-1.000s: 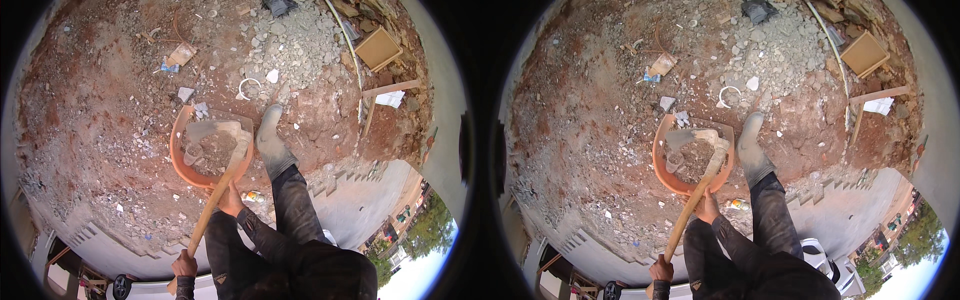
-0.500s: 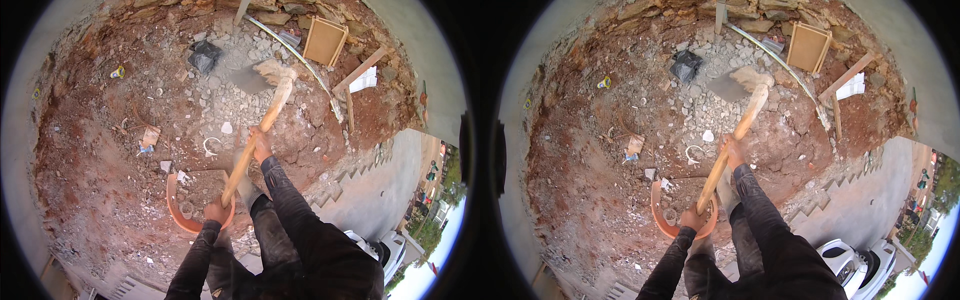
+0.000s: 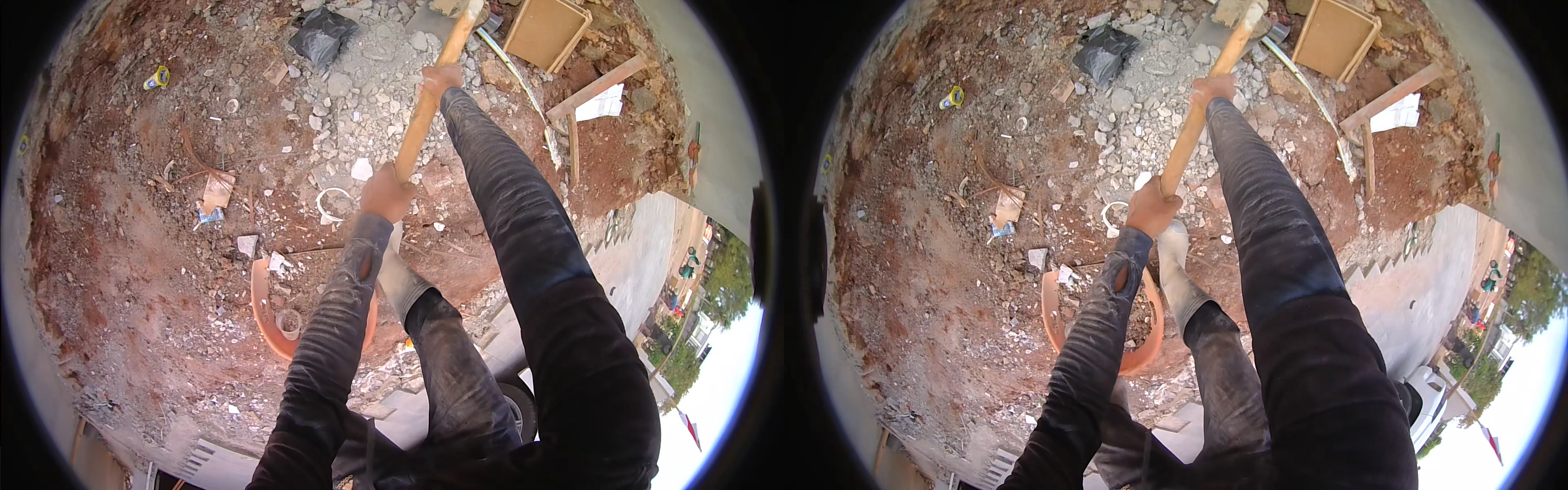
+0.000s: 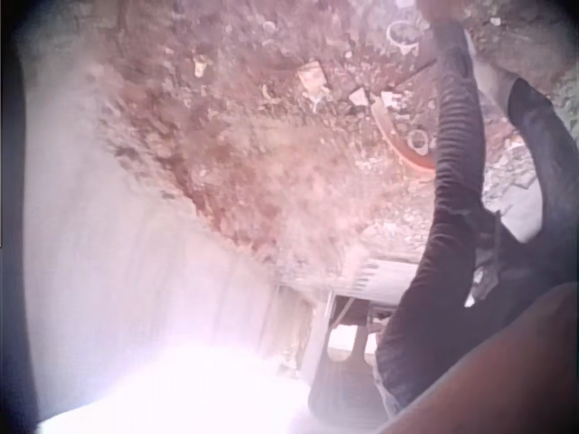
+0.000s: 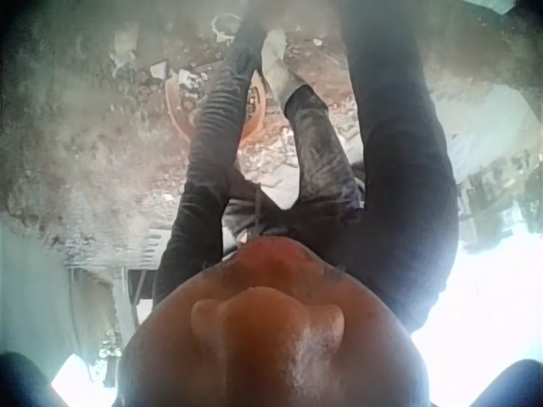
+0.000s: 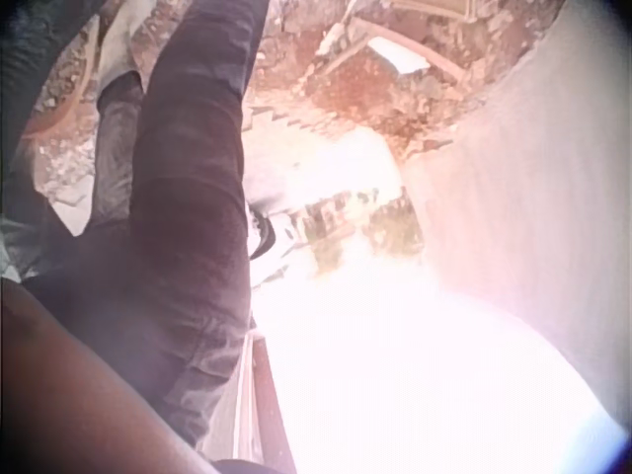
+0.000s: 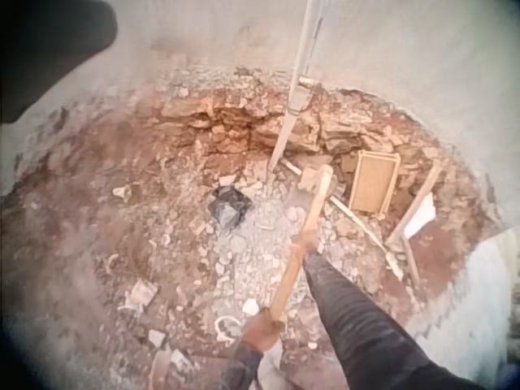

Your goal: The person collects construction debris from the ground using a hoe and a plastic basin, then carries the basin to a green wheelbarrow and dumps the contents. The person repeats this process multiple times.

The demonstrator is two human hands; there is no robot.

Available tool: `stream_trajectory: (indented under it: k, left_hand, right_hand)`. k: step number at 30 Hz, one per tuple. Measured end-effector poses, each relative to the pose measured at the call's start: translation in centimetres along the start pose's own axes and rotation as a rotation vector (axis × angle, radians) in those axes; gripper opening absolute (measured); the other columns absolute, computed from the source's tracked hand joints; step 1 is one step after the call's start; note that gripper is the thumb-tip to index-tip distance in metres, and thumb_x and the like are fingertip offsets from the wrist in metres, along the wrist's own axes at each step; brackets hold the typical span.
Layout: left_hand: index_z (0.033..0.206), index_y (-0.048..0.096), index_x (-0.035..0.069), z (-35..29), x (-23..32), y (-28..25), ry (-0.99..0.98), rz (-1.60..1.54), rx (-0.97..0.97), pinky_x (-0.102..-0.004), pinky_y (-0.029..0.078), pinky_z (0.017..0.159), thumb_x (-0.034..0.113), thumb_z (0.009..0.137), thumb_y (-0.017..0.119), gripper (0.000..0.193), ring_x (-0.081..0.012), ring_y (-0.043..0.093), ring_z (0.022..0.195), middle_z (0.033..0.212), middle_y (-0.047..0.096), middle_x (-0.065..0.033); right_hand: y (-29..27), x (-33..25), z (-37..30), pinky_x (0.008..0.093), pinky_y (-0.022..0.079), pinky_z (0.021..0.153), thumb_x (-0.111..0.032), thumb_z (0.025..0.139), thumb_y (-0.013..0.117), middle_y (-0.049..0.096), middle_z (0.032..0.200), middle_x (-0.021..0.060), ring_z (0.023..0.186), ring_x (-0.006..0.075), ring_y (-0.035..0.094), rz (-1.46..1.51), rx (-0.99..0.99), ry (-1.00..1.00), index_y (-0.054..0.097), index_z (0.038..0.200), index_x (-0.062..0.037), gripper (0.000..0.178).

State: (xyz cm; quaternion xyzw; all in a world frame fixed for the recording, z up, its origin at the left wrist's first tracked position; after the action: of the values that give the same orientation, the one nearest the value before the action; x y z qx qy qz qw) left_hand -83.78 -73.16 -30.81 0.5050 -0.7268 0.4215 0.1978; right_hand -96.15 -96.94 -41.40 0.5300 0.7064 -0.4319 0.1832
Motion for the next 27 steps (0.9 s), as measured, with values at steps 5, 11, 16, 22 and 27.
stream_trajectory:
  k: [5,11,16,22,27]
  left_hand:
    - [0.095,0.055,-0.001,-8.2,5.0,-1.0,-0.026,0.179,-0.122,-0.0489,0.050,0.074,0.024,0.074,0.064,0.035,-0.0420,0.063,0.082,0.085,0.064,-0.0235]
    - [0.100,0.055,0.004,-23.8,-3.3,-4.1,-0.227,0.403,-0.175,-0.0521,0.049,0.067,0.024,0.074,0.063,0.033,-0.0417,0.063,0.076,0.079,0.064,-0.0222]
    - [0.099,0.055,0.010,-36.9,-11.7,-3.9,-0.326,0.433,-0.182,-0.0525,0.050,0.063,0.027,0.072,0.065,0.033,-0.0401,0.063,0.068,0.074,0.064,-0.0205]
    - [0.082,0.061,0.014,-19.3,-5.5,-1.3,-0.096,0.474,0.026,-0.0465,0.051,0.057,0.034,0.068,0.070,0.025,-0.0340,0.063,0.059,0.063,0.063,-0.0128]
    - [0.084,0.066,0.010,3.4,7.9,-5.1,0.189,0.414,0.169,-0.0452,0.050,0.064,0.032,0.069,0.068,0.026,-0.0363,0.063,0.069,0.071,0.064,-0.0168]
  right_hand:
    - [-6.1,2.5,-6.8,0.0365,0.050,0.047,-0.002,0.077,0.057,0.052,0.065,0.0086,0.053,0.0221,0.056,0.231,-0.098,0.101,0.054,0.074,0.0002,0.005]
    - [-3.2,10.3,-28.2,0.0335,0.045,0.045,-0.006,0.082,0.057,0.048,0.063,0.0046,0.050,0.0170,0.050,0.588,-0.104,0.346,0.050,0.080,-0.0018,0.009]
    - [-1.8,15.0,-44.2,0.0331,0.045,0.046,0.001,0.079,0.056,0.051,0.068,0.0062,0.050,0.0182,0.052,0.820,-0.127,0.603,0.048,0.084,-0.0024,0.011]
    - [-11.6,0.6,-30.2,0.0360,0.045,0.052,0.000,0.079,0.054,0.050,0.072,0.0082,0.054,0.0192,0.051,0.915,0.028,0.059,0.047,0.082,-0.0018,0.008]
    - [-14.5,-13.4,-7.8,0.0338,0.047,0.046,-0.001,0.080,0.052,0.047,0.067,0.0082,0.049,0.0178,0.050,0.930,0.072,-0.383,0.043,0.085,-0.0008,0.011]
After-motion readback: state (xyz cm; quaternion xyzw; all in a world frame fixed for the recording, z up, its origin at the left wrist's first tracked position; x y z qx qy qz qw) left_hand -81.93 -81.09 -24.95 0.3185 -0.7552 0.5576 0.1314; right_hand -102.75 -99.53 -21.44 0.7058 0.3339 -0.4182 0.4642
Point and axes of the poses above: each hand's wrist, its own z-axis towards the middle knuckle, its own y-axis out of the palm, x = y × z, the point moved 7 cm from there along z, towards the middle knuckle
